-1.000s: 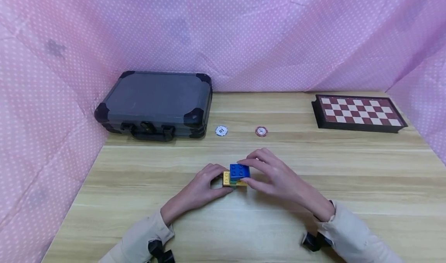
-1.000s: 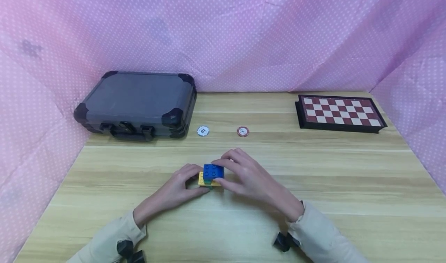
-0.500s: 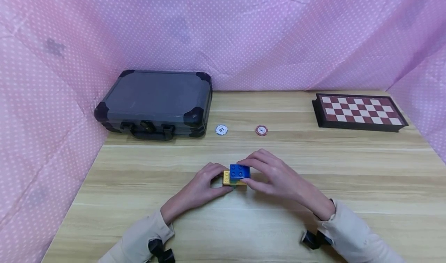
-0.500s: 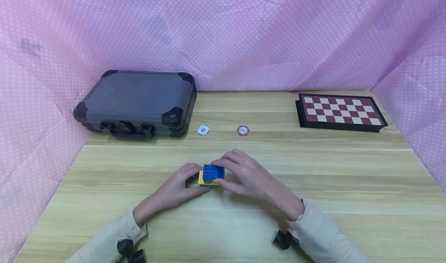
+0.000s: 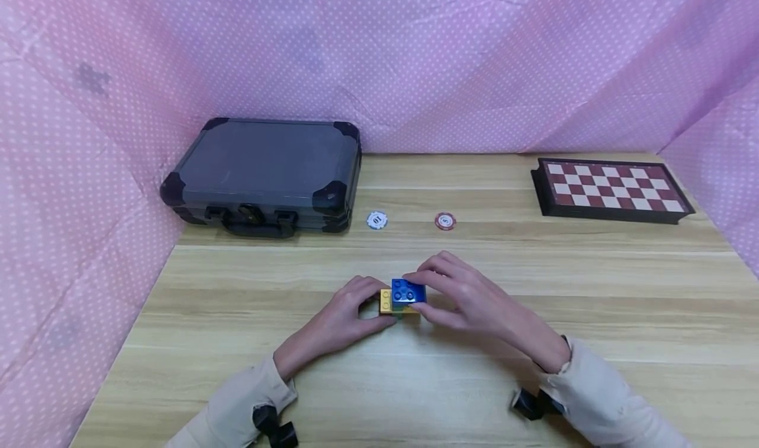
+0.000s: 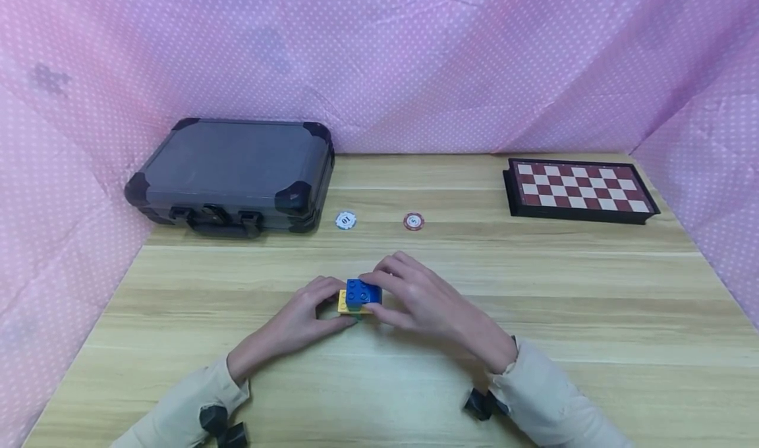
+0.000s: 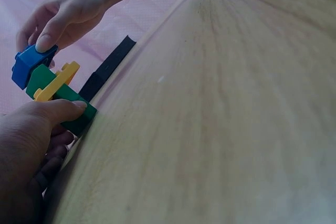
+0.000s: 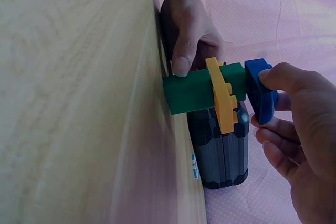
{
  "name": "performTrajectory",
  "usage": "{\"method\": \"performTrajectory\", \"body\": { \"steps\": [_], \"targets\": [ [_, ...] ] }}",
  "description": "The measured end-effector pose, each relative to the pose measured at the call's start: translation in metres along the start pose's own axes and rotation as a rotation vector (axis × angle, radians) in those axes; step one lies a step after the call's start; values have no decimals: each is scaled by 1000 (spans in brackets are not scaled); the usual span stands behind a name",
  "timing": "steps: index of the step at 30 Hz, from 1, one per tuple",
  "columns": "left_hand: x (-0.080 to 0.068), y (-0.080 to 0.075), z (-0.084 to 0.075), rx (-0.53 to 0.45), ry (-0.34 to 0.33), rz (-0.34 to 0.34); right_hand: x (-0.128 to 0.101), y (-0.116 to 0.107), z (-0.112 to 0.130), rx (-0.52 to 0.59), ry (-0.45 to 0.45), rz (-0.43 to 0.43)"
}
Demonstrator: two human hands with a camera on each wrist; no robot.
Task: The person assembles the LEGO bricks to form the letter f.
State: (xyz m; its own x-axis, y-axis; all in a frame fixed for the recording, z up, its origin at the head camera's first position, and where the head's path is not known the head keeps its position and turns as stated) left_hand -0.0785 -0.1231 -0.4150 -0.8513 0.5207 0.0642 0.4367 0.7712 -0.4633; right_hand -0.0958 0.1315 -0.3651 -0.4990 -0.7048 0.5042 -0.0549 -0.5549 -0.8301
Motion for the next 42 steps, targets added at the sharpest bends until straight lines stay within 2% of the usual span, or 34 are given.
{"method": "performTrajectory", "body": {
  "steps": [4, 20, 31, 36, 42],
  "targets": [
    [0, 0, 0, -1, 5, 1, 2, -1, 0, -19, -14, 5],
    [0, 0, 0, 2, 8, 4, 12, -11, 5, -72, -9, 158],
    [0, -1, 0, -11, 26, 11, 18, -16, 8, -142, -44, 214],
    [0, 0, 2, -13, 23, 13, 17, -17, 9, -162, -54, 207],
    [0, 0, 2, -1, 18, 3, 14, -10, 6, -163, -64, 127]
  ]
}}
Point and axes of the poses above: each hand's wrist, its own x-axis towards the middle knuckle, its own y-axis out of the palm, z = x × y, the point moved 1 cm from there along x, towards the middle knuckle, and after that the axes turned 12 degrees about -x, right-handed, at the moved point
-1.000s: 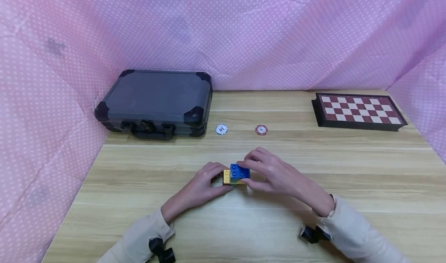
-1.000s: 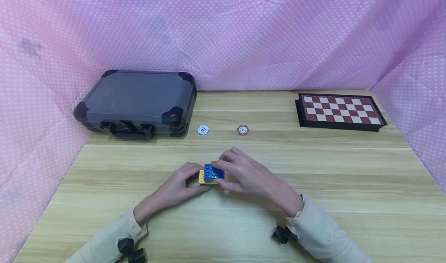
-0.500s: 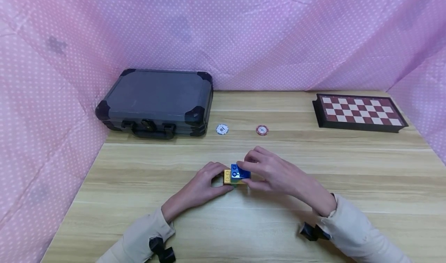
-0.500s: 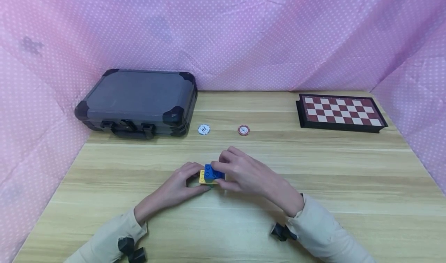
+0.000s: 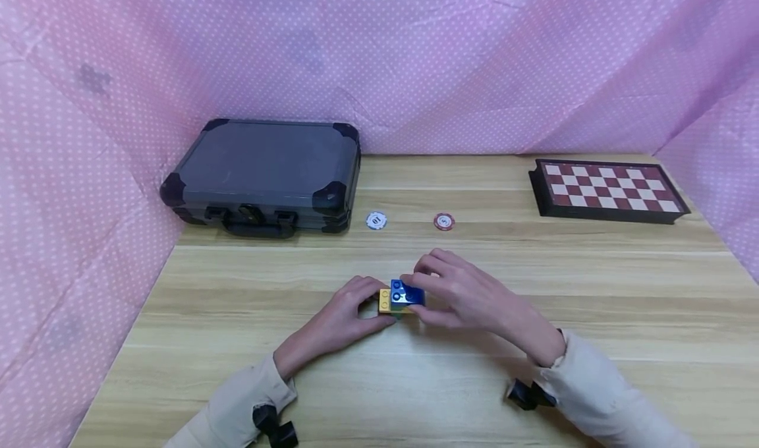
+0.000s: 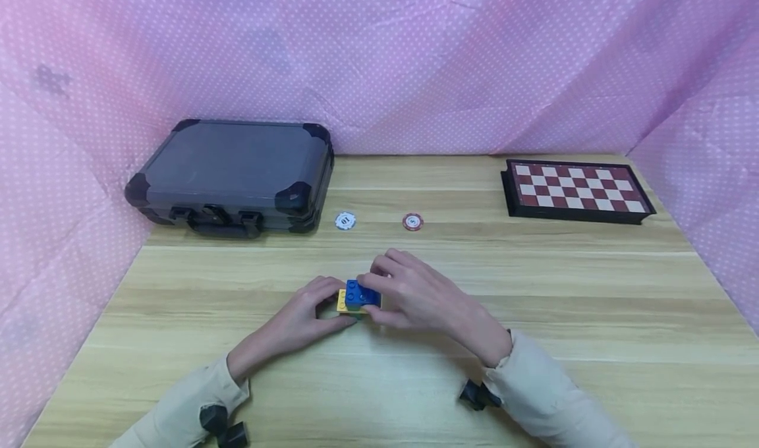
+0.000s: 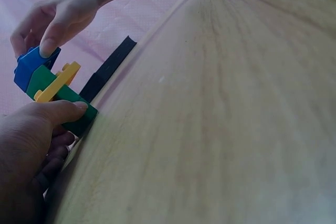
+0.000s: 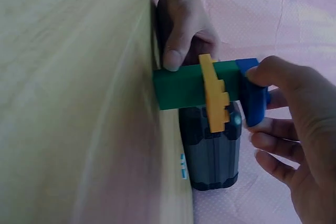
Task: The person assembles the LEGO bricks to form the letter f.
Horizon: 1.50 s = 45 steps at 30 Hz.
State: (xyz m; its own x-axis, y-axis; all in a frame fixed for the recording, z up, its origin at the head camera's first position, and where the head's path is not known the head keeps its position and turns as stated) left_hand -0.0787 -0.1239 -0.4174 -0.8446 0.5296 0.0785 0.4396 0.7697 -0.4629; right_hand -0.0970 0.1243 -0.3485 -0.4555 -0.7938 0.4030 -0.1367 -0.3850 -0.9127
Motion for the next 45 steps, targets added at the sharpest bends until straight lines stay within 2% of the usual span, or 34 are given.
{"method": "performTrajectory", "body": {
  "steps": [7, 17, 21, 26, 29, 35, 42, 45],
  "targets": [
    [0, 0, 0, -1, -21, -3, -5, 8, -2, 57, 31, -52],
    [-1, 0, -1, -1, -15, 2, -17, 13, -5, 162, 119, -34],
    [-1, 0, -1, -1, -24, 3, -27, 15, -7, 264, 213, 12],
    [-1, 0, -2, 1, -39, 0, -36, 19, -6, 417, 360, 123],
    [-1, 0, -2, 2, -43, -2, -38, 23, -6, 466, 413, 164],
    [0, -1, -3, -18, -48, 2, -38, 30, -6, 477, 428, 180],
    [-3, -5, -4, -67, -111, 12, -37, 30, -5, 469, 422, 173],
    [-6, -9, -6, -98, -94, -9, -38, 31, -5, 469, 424, 164]
  ]
}}
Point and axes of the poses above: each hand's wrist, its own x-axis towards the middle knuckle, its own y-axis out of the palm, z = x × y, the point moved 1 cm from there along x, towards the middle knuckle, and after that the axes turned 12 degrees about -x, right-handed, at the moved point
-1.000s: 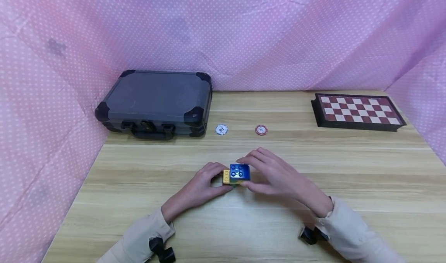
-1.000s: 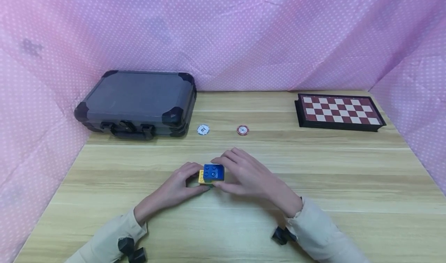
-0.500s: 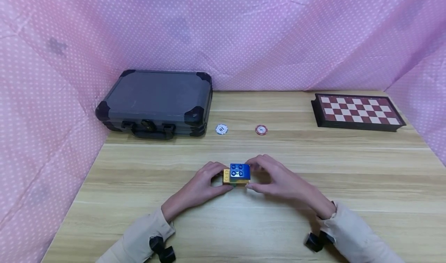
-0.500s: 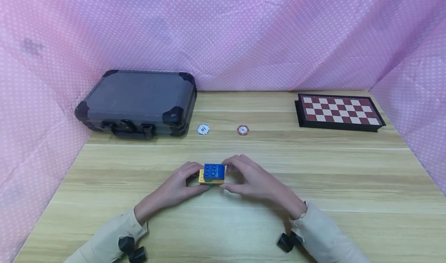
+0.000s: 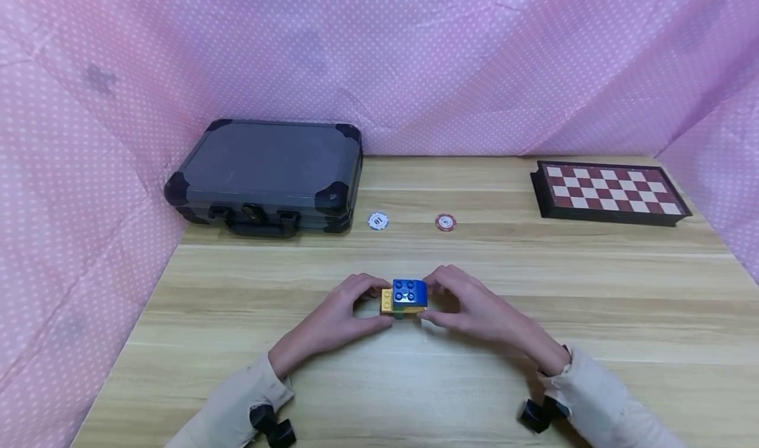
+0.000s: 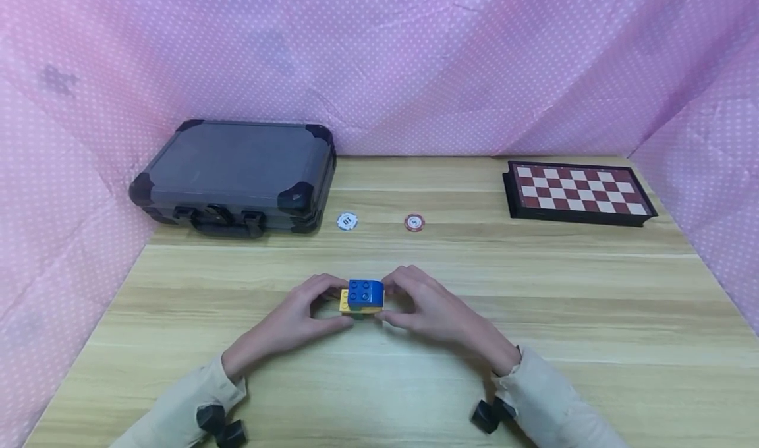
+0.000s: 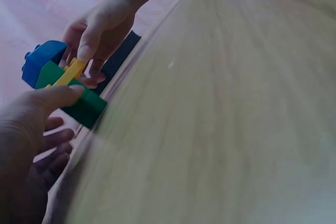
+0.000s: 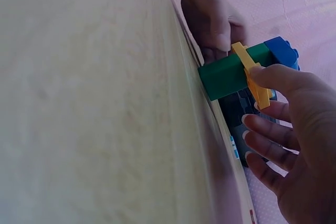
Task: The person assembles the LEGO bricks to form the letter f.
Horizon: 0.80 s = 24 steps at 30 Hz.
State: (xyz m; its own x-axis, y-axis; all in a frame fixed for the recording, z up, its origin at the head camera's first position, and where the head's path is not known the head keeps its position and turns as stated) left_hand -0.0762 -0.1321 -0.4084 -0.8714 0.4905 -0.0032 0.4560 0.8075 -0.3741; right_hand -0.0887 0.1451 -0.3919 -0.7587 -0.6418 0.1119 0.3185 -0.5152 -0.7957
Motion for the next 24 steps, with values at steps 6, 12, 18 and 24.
{"method": "performTrajectory", "body": {
  "steps": [6, 12, 18, 24],
  "targets": [
    [-3, -8, -2, -9, 96, -50, -1, 1, -1, 20, 15, -19],
    [1, -9, -2, -8, 104, -58, -1, 1, -1, 64, 16, -43],
    [4, -7, -5, 1, 82, -98, 1, 3, -4, 110, 45, -51],
    [10, -3, -5, 23, 82, -138, 4, 5, -3, 139, 65, -73]
  ]
}}
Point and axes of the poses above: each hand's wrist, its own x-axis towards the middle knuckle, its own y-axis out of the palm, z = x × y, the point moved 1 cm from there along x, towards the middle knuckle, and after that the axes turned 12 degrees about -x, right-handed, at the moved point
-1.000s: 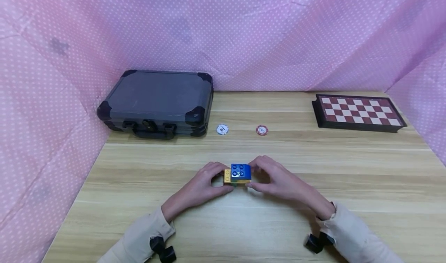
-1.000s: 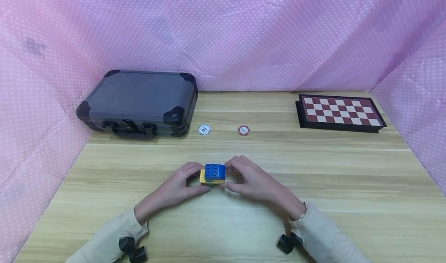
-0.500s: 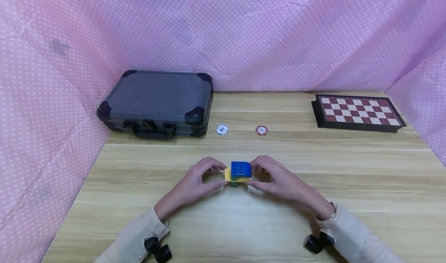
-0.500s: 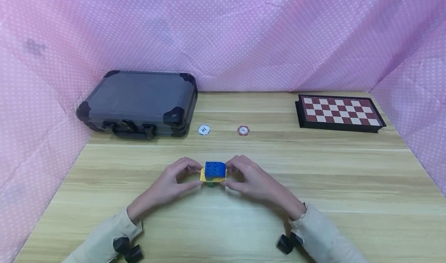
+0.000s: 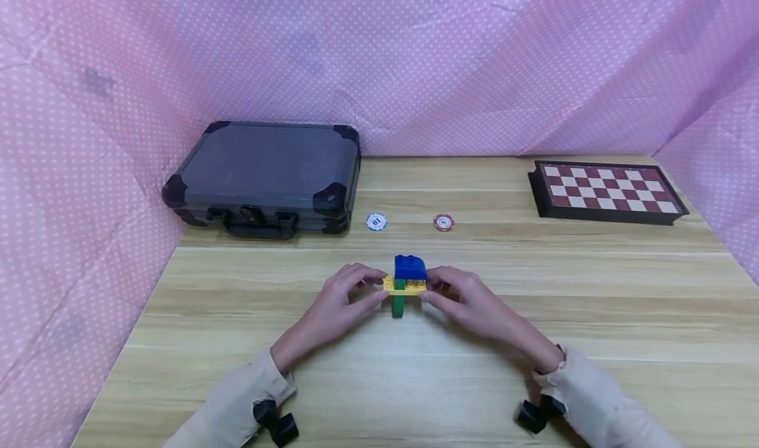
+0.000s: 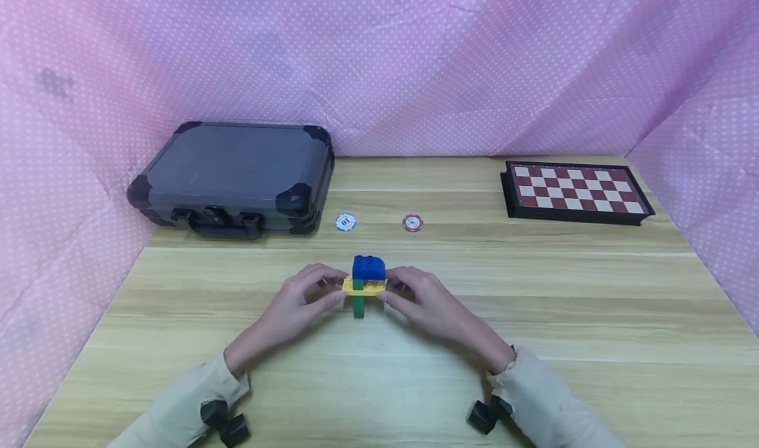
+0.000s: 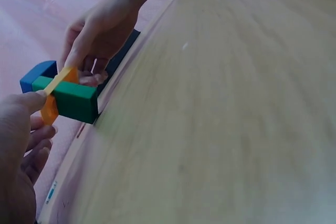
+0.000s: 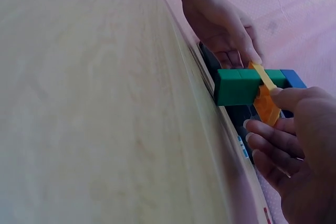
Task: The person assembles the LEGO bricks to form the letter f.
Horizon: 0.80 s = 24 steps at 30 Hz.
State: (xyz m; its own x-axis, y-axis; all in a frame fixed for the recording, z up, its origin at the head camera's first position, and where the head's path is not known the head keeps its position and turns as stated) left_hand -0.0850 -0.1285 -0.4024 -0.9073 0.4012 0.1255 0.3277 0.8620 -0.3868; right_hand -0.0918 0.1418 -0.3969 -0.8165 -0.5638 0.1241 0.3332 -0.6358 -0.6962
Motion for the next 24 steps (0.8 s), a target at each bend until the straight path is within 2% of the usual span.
{"method": "performTrajectory", "body": {
  "steps": [8, 14, 24],
  "targets": [
    [6, 5, 2, -10, 12, -22, 4, 4, 0, -5, 15, -52],
    [12, 8, 2, -10, -21, -48, 6, 5, -1, -13, 24, -83],
    [21, 14, 1, -78, -89, -101, 11, 7, -6, -49, 69, -137]
  ]
}}
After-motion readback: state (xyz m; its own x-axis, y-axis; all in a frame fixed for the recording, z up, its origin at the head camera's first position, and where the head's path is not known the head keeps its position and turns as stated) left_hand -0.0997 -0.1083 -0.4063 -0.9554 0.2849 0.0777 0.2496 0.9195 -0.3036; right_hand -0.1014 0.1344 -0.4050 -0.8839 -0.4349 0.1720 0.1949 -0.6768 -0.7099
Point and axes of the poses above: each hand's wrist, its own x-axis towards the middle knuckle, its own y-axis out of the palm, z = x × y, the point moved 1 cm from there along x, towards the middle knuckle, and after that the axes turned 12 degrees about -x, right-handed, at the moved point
